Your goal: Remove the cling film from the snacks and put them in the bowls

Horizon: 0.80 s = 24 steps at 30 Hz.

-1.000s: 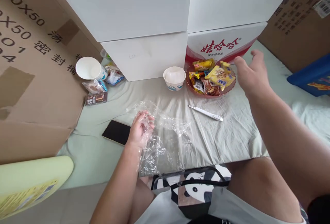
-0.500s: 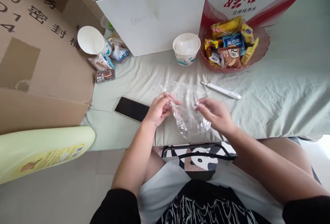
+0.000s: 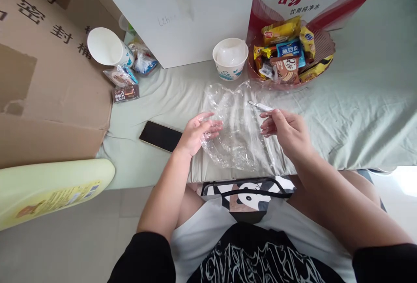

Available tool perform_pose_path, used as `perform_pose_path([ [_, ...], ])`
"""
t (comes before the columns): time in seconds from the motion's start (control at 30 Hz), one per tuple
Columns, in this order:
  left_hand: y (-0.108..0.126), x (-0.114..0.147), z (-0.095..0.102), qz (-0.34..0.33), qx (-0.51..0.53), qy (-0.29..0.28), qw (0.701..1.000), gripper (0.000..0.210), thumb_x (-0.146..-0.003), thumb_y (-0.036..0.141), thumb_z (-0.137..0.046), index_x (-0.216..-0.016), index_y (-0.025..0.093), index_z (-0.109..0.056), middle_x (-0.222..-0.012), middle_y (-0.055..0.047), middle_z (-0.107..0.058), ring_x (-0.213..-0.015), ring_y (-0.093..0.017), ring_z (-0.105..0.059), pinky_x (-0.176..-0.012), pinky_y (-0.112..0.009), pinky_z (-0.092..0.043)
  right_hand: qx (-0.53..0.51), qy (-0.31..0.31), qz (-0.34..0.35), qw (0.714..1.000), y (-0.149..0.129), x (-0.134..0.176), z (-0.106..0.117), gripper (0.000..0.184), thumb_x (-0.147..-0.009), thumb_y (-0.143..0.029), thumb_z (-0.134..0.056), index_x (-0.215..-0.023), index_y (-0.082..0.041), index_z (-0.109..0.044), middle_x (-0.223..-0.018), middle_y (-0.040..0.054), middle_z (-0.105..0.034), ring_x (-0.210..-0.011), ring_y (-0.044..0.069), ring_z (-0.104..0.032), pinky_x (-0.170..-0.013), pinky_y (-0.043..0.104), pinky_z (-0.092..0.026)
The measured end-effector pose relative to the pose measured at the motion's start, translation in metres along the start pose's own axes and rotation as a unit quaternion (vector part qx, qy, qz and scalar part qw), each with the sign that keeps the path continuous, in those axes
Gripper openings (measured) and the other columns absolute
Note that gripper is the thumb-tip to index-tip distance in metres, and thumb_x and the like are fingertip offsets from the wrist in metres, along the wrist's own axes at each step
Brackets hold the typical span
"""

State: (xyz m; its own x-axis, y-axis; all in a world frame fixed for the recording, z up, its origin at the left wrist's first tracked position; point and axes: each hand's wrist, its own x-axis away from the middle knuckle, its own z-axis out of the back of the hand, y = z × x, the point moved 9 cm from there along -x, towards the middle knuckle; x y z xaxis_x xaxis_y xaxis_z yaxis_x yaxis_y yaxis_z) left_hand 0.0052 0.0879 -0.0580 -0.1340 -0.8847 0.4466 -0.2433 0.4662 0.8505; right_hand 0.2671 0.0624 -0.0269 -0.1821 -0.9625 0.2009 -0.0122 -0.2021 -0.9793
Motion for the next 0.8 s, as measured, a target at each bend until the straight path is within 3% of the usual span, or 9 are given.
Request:
perform_pose_path([
  [0.1, 0.002, 0.004, 0.009, -0.023, -0.072, 0.04, 0.996, 0.043, -0.065, 0.04, -0.089, -0.093, 0.015, -0.068, -0.075, -0.005, -0.076, -0.062, -0.016, -0.071, -0.057, -0.023, -0.052, 0.03, 0.014, -0.011, 0.999, -0.004, -0.002, 0.011, 0.048, -0.085, -0.063, -0.074, -0.096, -0.017, -0.072, -0.051, -0.0033, -0.058, -0.042, 0.011, -0.055, -0.044, 0.024, -0.047],
  [0.23, 0.017, 0.005, 0.03, -0.095, -0.067, 0.094, 0.989, 0.056, -0.072, 0.04, -0.085, -0.121, 0.024, -0.062, -0.064, 0.004, -0.07, -0.049, -0.013, -0.066, -0.046, -0.02, -0.046, -0.027, 0.06, -0.002, 0.998, -0.004, -0.01, 0.029, 0.059, -0.084, -0.051, -0.079, -0.132, -0.025, -0.057, -0.052, -0.0098, -0.052, -0.042, 0.013, -0.052, -0.042, 0.024, -0.044],
  [0.3, 0.027, 0.007, 0.037, -0.146, -0.048, 0.097, 0.983, 0.06, -0.077, 0.041, -0.083, -0.129, 0.031, -0.056, -0.066, 0.006, -0.071, -0.047, -0.011, -0.065, -0.045, -0.019, -0.045, -0.077, 0.056, 0.044, 0.994, -0.009, -0.011, 0.032, 0.064, -0.085, -0.049, -0.079, -0.138, -0.034, -0.049, -0.061, -0.0091, -0.056, -0.053, 0.014, -0.059, -0.053, 0.026, -0.052],
  [0.37, 0.035, 0.009, 0.041, -0.193, -0.032, 0.088, 0.977, 0.051, -0.08, 0.043, -0.08, -0.124, 0.033, -0.056, -0.074, 0.005, -0.074, -0.049, -0.01, -0.066, -0.045, -0.018, -0.046, -0.086, 0.016, 0.114, 0.99, -0.021, -0.008, 0.027, 0.068, -0.083, -0.046, -0.08, -0.141, -0.041, -0.045, -0.075, -0.0064, -0.064, -0.071, 0.016, -0.068, -0.07, 0.032, -0.059],
  [0.5, 0.045, 0.014, 0.04, -0.252, -0.074, 0.038, 0.964, 0.042, -0.071, 0.044, -0.086, -0.103, 0.024, -0.066, -0.09, 0.0, -0.075, -0.061, -0.01, -0.069, -0.056, -0.021, -0.054, 0.095, -0.059, 0.224, 0.968, -0.038, 0.003, 0.013, 0.053, -0.08, -0.038, -0.08, -0.129, -0.035, -0.062, -0.092, 0.0002, -0.07, -0.09, 0.021, -0.071, -0.086, 0.041, -0.059],
  [0.6, 0.047, 0.015, 0.043, -0.28, -0.207, 0.043, 0.936, 0.048, -0.066, 0.034, -0.088, -0.11, 0.02, -0.073, -0.086, -0.001, -0.071, -0.069, -0.011, -0.067, -0.064, -0.024, -0.056, 0.264, -0.009, 0.269, 0.926, -0.041, 0.003, 0.018, 0.028, -0.085, -0.03, -0.072, -0.113, -0.028, -0.074, -0.082, 0.0019, -0.067, -0.078, 0.02, -0.067, -0.081, 0.04, -0.057],
  [0.67, 0.05, 0.016, 0.049, -0.299, -0.306, 0.075, 0.901, 0.044, -0.071, 0.03, -0.084, -0.113, 0.02, -0.075, -0.078, 0.002, -0.066, -0.069, -0.011, -0.062, -0.068, -0.025, -0.054, 0.32, 0.047, 0.297, 0.898, -0.046, 0.002, 0.026, 0.015, -0.088, -0.03, -0.068, -0.099, -0.027, -0.078, -0.08, 0.0039, -0.064, -0.074, 0.02, -0.063, -0.075, 0.04, -0.055],
  [0.73, 0.055, 0.018, 0.054, -0.33, -0.378, 0.111, 0.858, 0.03, -0.077, 0.029, -0.079, -0.106, 0.021, -0.078, -0.074, 0.003, -0.059, -0.068, -0.011, -0.056, -0.07, -0.027, -0.052, 0.336, 0.1, 0.323, 0.879, -0.053, 0.003, 0.034, 0.012, -0.089, -0.033, -0.068, -0.087, -0.026, -0.078, -0.089, 0.008, -0.064, -0.083, 0.024, -0.064, -0.077, 0.043, -0.054],
  [0.8, 0.064, 0.023, 0.057, -0.366, -0.408, 0.139, 0.825, 0.015, -0.078, 0.031, -0.077, -0.09, 0.021, -0.079, -0.076, 0.002, -0.054, -0.067, -0.011, -0.052, -0.069, -0.028, -0.05, 0.319, 0.121, 0.336, 0.878, -0.059, 0.005, 0.04, 0.013, -0.087, -0.035, -0.07, -0.081, -0.026, -0.075, -0.103, 0.0115, -0.066, -0.099, 0.029, -0.065, -0.087, 0.048, -0.054],
])
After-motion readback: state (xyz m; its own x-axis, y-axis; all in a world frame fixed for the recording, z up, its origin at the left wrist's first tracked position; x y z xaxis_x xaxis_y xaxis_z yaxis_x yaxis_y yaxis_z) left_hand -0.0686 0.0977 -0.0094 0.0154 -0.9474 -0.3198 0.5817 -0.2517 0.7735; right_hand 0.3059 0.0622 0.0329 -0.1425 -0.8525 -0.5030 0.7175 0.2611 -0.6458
